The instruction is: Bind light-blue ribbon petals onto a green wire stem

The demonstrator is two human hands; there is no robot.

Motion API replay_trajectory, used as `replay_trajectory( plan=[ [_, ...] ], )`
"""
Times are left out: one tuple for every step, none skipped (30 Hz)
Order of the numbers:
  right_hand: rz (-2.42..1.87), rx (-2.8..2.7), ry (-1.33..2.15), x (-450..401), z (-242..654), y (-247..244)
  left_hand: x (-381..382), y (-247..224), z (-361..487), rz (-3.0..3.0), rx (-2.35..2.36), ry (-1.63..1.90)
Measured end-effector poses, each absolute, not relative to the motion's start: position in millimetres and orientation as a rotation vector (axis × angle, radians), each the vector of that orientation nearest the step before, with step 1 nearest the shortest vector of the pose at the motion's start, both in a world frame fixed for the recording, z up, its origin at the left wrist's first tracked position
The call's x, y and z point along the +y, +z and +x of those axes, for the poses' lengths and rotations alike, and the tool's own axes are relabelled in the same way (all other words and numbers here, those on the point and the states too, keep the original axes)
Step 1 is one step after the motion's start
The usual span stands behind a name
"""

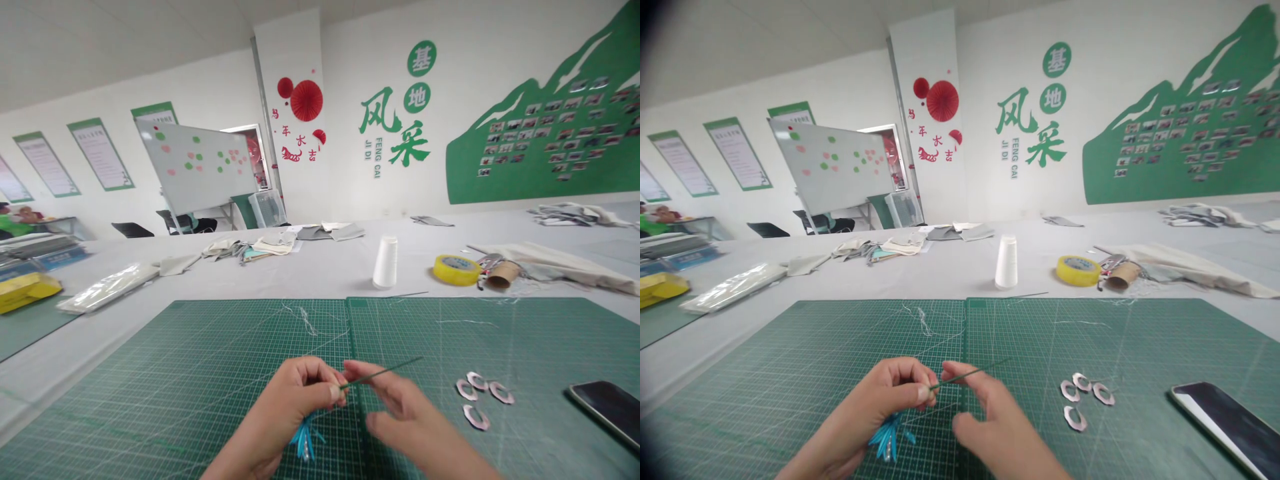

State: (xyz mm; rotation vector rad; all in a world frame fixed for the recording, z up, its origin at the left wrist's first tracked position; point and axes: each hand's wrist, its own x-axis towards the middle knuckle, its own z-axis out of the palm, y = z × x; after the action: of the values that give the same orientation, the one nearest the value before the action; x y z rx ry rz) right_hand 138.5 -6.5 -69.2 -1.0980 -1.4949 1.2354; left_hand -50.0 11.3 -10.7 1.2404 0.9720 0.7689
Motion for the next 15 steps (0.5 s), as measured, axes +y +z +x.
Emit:
replay_trajectory(
  plan=[
    [-0.980, -1.465, 1.329, -8.3, 129.1, -75.6, 11.9, -12.5, -48.8, 1.236, 0.966, 0.780],
    [-0.883, -1.457, 1.413, -9.4, 122.0, -80.3, 12.6, -14.0, -47.9, 1.233, 0.960, 0.788],
    [-0.879, -1.435, 1.473, -10.1, 117.3, -83.2, 13.1, -15.1, -47.4, 1.230, 0.959, 0.796],
    [-0.911, -1.438, 1.498, -10.7, 114.7, -84.4, 13.6, -15.8, -47.3, 1.228, 0.969, 0.803],
    [-0.970, -1.461, 1.469, -11.4, 113.7, -84.3, 14.0, -16.1, -47.4, 1.228, 0.986, 0.810],
    [-1.045, -1.504, 1.391, -12.5, 114.0, -83.1, 14.3, -16.2, -47.7, 1.229, 1.006, 0.815],
    [-1.109, -1.567, 1.272, -13.9, 115.1, -81.4, 14.6, -16.2, -48.2, 1.231, 1.028, 0.820],
    [-1.151, -1.642, 1.130, -15.5, 116.7, -79.3, 14.9, -16.3, -48.7, 1.232, 1.046, 0.822],
    [-1.172, -1.722, 0.990, -17.3, 118.4, -77.4, 15.2, -16.6, -49.2, 1.234, 1.060, 0.823],
    [-1.179, -1.802, 0.868, -19.0, 120.2, -75.5, 15.6, -17.1, -49.5, 1.239, 1.071, 0.821],
    [-1.174, -1.879, 0.764, -20.6, 122.0, -74.0, 15.9, -17.8, -49.7, 1.244, 1.080, 0.818],
    [-1.159, -1.950, 0.674, -22.0, 123.7, -72.7, 16.1, -18.5, -49.7, 1.251, 1.089, 0.813],
    [-1.142, -2.012, 0.594, -23.1, 125.5, -71.5, 16.2, -19.3, -49.6, 1.259, 1.095, 0.809],
    [-1.130, -2.064, 0.519, -23.9, 127.4, -70.4, 16.3, -19.9, -49.5, 1.273, 1.101, 0.806],
    [-1.121, -2.105, 0.445, -24.4, 129.4, -69.3, 16.2, -20.3, -49.3, 1.294, 1.108, 0.807]
  ],
)
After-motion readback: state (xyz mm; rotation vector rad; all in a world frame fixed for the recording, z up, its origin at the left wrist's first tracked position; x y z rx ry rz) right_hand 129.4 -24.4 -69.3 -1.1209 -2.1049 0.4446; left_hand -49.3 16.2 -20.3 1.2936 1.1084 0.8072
